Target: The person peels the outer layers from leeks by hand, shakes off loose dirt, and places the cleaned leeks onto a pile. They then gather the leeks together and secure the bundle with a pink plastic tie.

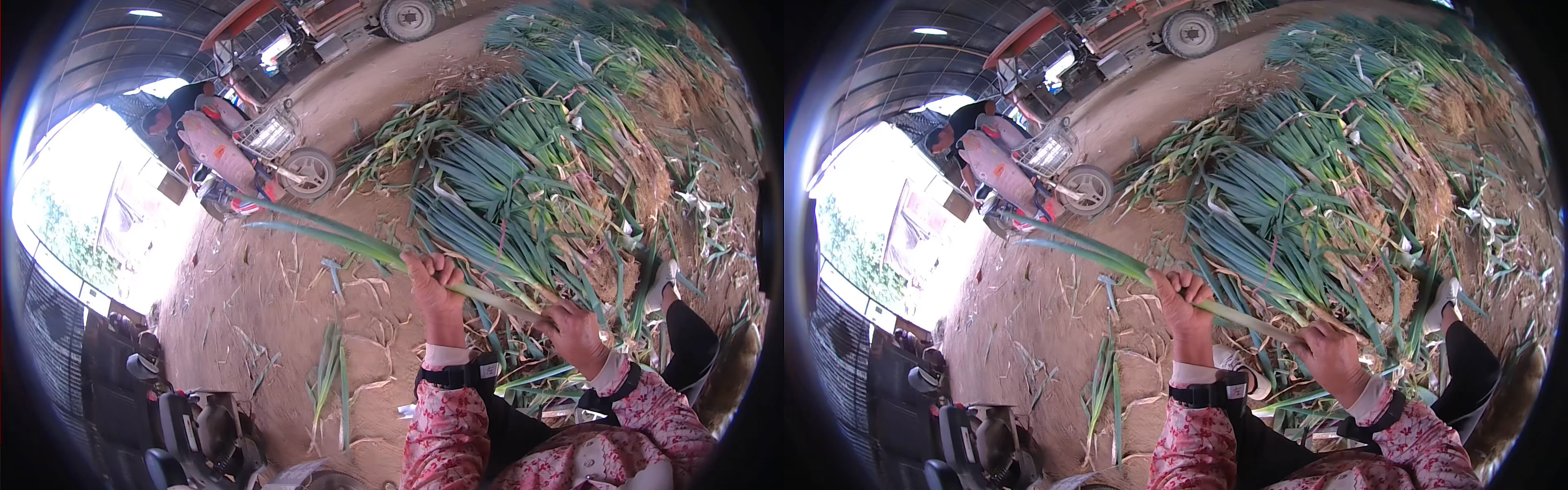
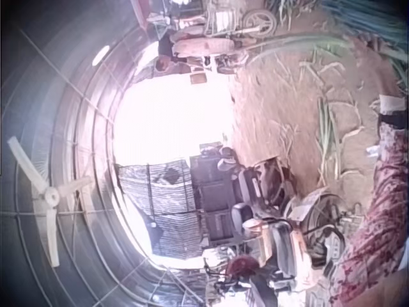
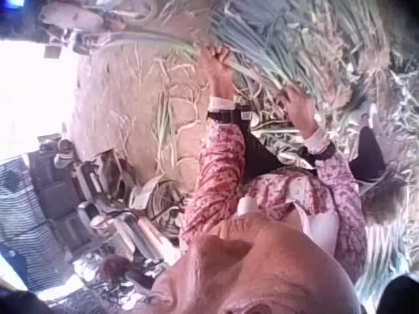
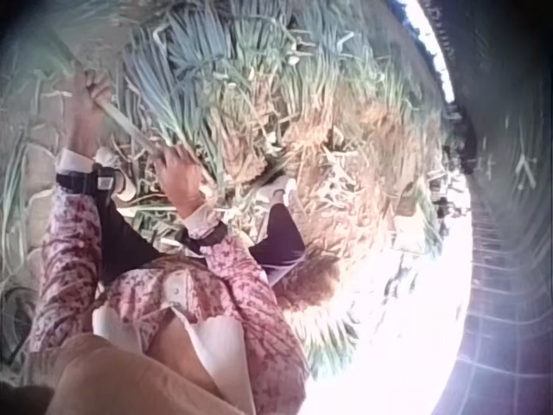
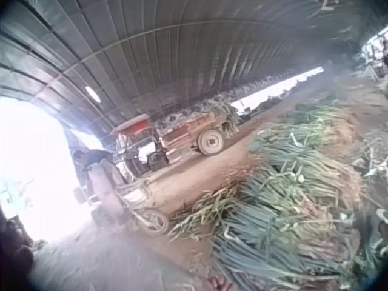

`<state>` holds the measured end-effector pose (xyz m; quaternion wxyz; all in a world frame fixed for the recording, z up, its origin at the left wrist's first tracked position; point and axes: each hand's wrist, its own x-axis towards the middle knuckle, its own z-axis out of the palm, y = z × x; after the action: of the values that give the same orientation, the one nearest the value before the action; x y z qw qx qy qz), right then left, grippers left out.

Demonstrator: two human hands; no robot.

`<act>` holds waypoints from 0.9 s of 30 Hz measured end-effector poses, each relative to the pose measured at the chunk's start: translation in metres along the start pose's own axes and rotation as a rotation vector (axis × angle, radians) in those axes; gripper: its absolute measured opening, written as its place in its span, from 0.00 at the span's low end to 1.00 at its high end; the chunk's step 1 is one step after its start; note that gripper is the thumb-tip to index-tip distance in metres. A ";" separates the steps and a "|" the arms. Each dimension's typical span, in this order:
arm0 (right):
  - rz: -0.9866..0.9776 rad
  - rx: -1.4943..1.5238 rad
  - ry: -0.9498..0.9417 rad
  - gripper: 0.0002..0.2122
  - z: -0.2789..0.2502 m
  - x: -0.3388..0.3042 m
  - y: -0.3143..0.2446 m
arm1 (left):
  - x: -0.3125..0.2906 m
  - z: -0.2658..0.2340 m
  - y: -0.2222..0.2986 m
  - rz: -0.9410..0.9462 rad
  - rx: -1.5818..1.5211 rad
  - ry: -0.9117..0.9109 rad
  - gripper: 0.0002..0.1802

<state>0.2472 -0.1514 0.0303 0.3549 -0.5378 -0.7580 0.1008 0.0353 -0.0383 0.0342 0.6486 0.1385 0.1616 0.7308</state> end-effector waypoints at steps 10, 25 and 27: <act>0.093 0.225 -0.277 0.10 0.000 0.004 0.003 | -0.001 0.001 -0.002 -0.031 0.041 0.016 0.25; 0.006 0.171 -0.308 0.09 0.007 0.003 0.004 | 0.004 0.000 0.001 0.008 0.133 0.154 0.25; -0.086 0.117 -0.285 0.09 0.004 0.001 0.003 | 0.006 0.000 0.001 0.038 0.176 0.295 0.25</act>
<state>0.2466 -0.1487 0.0258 0.2784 -0.4636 -0.8158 0.2051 0.0335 -0.0329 0.0347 0.5893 0.0889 0.3159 0.7383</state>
